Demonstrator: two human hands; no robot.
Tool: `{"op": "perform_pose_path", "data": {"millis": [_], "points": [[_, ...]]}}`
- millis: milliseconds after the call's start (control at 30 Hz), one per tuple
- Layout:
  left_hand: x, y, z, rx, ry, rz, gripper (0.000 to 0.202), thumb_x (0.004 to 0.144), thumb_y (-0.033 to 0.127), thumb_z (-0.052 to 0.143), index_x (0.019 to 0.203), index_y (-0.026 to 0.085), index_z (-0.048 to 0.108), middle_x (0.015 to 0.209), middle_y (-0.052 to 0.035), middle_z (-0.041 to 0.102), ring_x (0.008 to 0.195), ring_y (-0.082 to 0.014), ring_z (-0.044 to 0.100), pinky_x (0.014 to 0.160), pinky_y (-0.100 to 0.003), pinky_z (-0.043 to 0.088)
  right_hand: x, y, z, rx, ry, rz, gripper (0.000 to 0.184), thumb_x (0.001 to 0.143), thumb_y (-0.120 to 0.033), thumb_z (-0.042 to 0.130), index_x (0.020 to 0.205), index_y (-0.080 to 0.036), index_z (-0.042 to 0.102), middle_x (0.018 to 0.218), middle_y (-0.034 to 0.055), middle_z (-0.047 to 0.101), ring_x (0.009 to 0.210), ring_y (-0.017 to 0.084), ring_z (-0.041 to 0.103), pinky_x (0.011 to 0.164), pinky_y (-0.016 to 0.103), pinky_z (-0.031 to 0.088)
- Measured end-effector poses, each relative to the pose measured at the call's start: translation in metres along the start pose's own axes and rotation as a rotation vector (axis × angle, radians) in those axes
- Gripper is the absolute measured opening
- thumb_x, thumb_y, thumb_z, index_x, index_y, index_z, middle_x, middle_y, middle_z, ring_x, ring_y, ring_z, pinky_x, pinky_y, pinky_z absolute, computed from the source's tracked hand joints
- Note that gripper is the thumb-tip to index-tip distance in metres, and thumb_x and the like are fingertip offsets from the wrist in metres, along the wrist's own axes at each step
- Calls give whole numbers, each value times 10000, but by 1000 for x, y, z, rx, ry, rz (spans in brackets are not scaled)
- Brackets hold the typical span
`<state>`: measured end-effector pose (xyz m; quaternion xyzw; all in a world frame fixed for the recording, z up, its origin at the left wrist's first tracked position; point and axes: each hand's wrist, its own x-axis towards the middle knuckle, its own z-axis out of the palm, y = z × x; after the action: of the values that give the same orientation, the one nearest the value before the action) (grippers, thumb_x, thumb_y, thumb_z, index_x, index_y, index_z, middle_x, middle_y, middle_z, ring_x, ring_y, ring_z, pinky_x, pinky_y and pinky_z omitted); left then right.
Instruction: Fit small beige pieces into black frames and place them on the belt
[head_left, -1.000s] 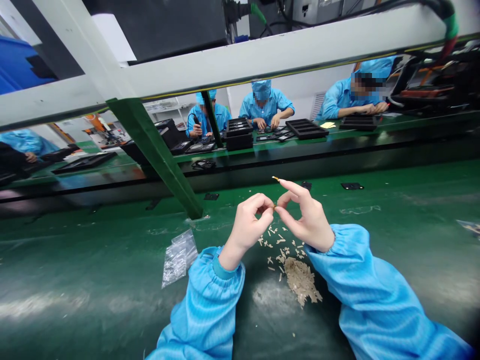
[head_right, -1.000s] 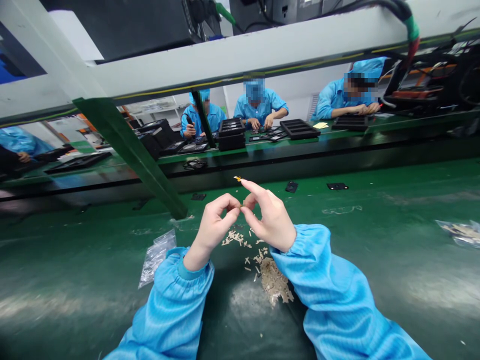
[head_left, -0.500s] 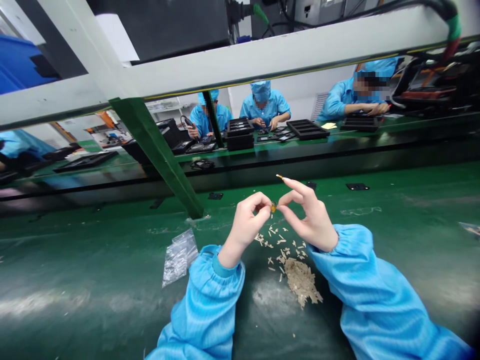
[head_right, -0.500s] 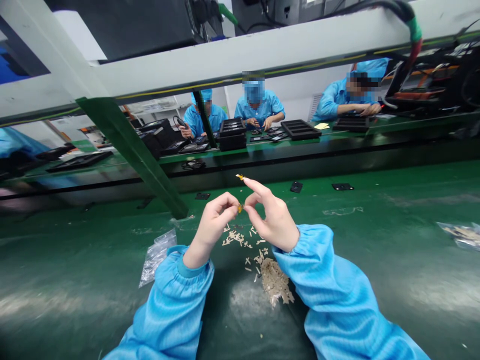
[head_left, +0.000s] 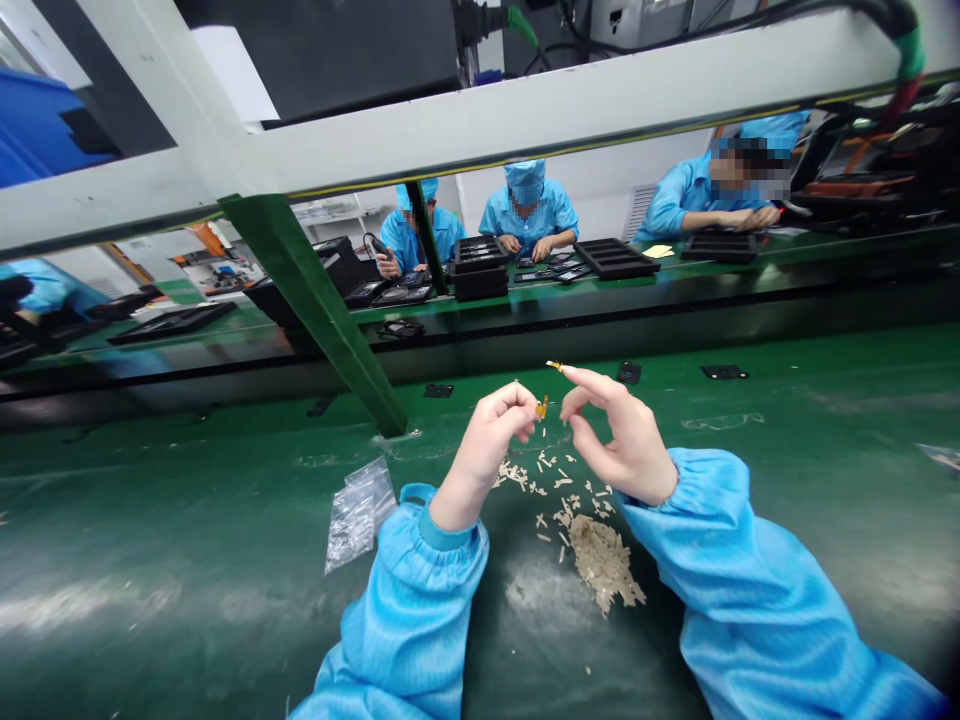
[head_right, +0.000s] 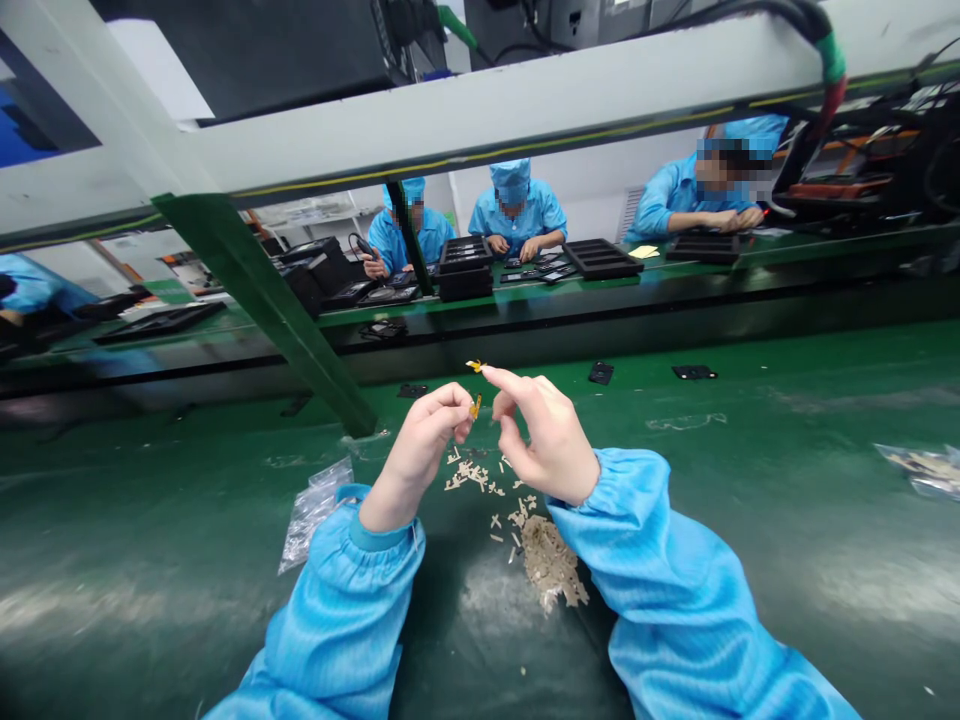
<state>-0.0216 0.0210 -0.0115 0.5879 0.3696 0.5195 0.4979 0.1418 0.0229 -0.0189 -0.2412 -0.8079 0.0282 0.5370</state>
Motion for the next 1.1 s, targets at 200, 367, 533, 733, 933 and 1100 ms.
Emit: {"op": "perform_pose_path", "data": {"millis": [200, 367, 533, 733, 933, 1100], "points": [[-1, 1, 1, -6, -38, -51, 92, 676, 239, 511, 626, 172, 473, 568, 41, 447, 510, -78, 399, 504, -215, 328, 3, 0, 1, -55, 27, -128, 621, 778, -24, 464, 1337, -274, 355, 822, 28, 585, 732, 192, 547, 667, 371, 471], [-1, -2, 2, -75, -97, -97, 102, 673, 224, 529, 603, 161, 491, 547, 41, 451, 495, -68, 402, 489, -207, 325, 5, 2, 5, -138, 14, -276, 709, 777, -2, 468, 1394, -284, 261, 823, 34, 597, 746, 208, 515, 687, 391, 443], [-3, 0, 4, -105, -141, -117, 95, 669, 196, 516, 590, 155, 482, 535, 45, 448, 482, -58, 395, 481, -190, 328, 6, 0, 5, -174, 23, -302, 715, 780, 1, 442, 1401, -289, 236, 773, 19, 581, 723, 203, 496, 689, 385, 436], [16, -21, -11, 407, -44, -91, 171, 792, 243, 401, 724, 160, 534, 635, 15, 529, 572, -93, 510, 569, -206, 434, 5, 3, 5, -216, 36, -216, 684, 771, -9, 446, 1376, -276, 275, 750, 16, 534, 693, 201, 493, 667, 379, 426], [39, -84, -64, 1014, 229, -153, 157, 799, 161, 437, 834, 153, 590, 941, -91, 587, 954, -218, 547, 882, -370, 425, 5, 6, 2, -183, 33, -182, 694, 763, -7, 450, 1386, -258, 273, 755, 17, 529, 695, 203, 488, 665, 369, 406], [52, -121, -104, 1247, 277, -268, 258, 851, 151, 442, 1046, 145, 611, 1217, -152, 526, 1168, -284, 462, 979, -441, 373, 4, 8, 0, -165, 23, -142, 677, 768, -16, 451, 1378, -256, 283, 760, 15, 525, 687, 196, 473, 668, 363, 412]]}}
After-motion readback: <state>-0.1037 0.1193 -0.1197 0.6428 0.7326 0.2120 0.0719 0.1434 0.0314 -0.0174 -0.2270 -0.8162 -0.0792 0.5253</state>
